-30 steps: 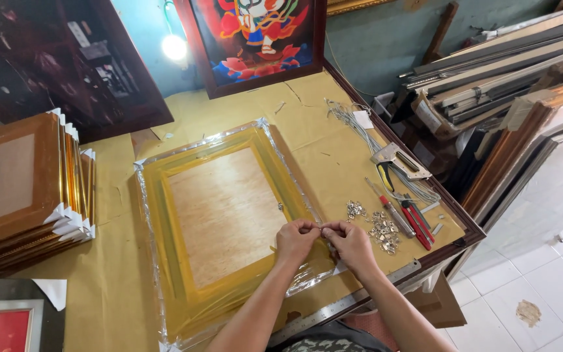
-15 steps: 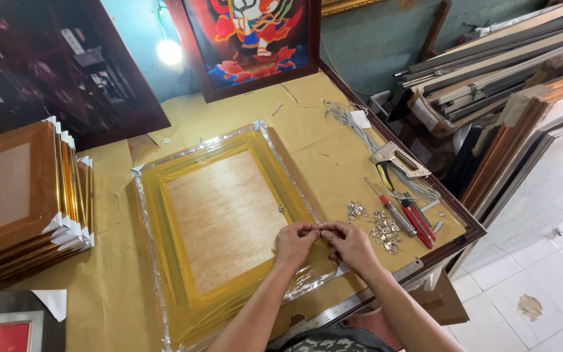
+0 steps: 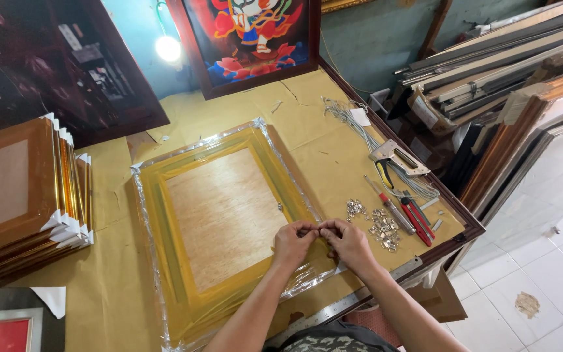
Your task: The person places a wrapped picture frame on a workbench and then repeatedly picks up small metal hanging hardware pieces, assembling them by hand. The person handles the frame and hardware throughout the clip.
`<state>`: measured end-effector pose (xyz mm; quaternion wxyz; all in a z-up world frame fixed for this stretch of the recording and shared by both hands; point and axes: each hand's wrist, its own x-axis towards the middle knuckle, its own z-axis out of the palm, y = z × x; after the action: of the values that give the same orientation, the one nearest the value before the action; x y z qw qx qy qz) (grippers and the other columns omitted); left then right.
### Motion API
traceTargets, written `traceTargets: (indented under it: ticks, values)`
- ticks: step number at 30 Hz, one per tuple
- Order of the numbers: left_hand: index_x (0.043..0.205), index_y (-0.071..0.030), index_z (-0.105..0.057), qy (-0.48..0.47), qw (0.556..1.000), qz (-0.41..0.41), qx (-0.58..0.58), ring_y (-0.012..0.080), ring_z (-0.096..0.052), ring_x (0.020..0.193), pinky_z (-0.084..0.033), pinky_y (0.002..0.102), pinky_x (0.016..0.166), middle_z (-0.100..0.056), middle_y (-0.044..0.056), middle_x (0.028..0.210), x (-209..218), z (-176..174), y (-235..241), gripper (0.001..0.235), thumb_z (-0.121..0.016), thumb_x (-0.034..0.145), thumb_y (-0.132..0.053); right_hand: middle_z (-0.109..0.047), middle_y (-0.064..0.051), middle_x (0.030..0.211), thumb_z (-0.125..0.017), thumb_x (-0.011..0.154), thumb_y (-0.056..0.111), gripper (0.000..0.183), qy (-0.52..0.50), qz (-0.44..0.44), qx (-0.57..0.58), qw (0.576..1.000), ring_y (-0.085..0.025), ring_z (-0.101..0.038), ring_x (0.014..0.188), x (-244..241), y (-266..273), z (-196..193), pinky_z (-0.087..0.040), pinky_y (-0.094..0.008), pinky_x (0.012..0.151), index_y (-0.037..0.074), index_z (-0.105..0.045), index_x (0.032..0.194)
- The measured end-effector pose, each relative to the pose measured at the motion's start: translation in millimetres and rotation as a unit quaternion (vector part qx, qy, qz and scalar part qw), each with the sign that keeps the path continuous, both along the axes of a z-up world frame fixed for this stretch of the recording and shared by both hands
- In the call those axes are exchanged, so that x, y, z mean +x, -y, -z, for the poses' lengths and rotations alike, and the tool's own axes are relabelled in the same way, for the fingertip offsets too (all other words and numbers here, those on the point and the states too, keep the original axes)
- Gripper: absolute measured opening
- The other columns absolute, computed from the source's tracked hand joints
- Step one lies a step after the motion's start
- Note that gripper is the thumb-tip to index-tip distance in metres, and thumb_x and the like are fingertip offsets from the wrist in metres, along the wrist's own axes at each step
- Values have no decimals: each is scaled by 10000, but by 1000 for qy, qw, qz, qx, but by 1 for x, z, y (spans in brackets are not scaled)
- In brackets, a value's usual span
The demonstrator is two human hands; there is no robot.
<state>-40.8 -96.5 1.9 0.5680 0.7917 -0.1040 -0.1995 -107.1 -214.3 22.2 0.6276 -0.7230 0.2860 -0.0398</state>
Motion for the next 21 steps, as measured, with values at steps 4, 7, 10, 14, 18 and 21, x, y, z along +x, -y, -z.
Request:
traceTargets:
  ticks: [4, 7, 10, 14, 18, 21]
  values:
    - [750, -193, -712, 10, 1000, -11, -12, 31, -559, 565, -457, 177, 569, -631, -47, 601, -5, 3, -1, 98, -686, 666, -150, -661, -94, 697, -676, 743, 93, 165, 14, 5, 3, 1000, -122, -524, 435, -1, 0, 3, -529, -243, 395, 85, -684, 907]
    - [773, -133, -706, 14, 998, -38, -50, 47, -538, 593, -457, 182, 579, -636, -4, 626, -14, -9, 0, 96, -670, 697, -87, -667, -85, 722, -661, 760, 84, 155, 35, 28, 44, 998, -114, -519, 421, -1, 4, 21, -501, -229, 375, 78, -677, 913]
    - [771, -102, -697, 38, 996, -50, -69, 45, -555, 611, -478, 189, 578, -653, 18, 643, -20, -9, -1, 95, -670, 692, -56, -667, -87, 726, -684, 756, 112, 198, 53, 57, 96, 992, -109, -513, 415, -3, 7, 30, -516, -225, 398, 75, -659, 949]
    - [754, -141, -692, 115, 991, -66, -38, 158, -628, 673, -513, 247, 619, -653, 54, 679, -24, -1, -1, 101, -699, 679, -73, -608, -69, 646, -677, 761, 103, 178, 75, 27, 87, 993, -90, -488, 473, -5, 6, 25, -515, -220, 427, 51, -675, 930]
    - [744, -151, -682, 178, 981, -69, -42, 193, -618, 720, -514, 256, 646, -660, 41, 696, -25, 10, -2, 107, -702, 673, -74, -541, -67, 595, -672, 762, 94, 175, 97, 23, 92, 991, -95, -472, 455, -7, 2, 22, -499, -223, 418, 28, -672, 924]
    - [727, -163, -675, 209, 975, -75, -34, 168, -610, 714, -513, 252, 639, -663, 15, 693, -26, 8, -2, 114, -707, 659, -77, -536, -60, 594, -681, 762, 109, 181, 106, 20, 92, 990, -88, -464, 455, -6, 1, 29, -502, -221, 427, 34, -675, 926]
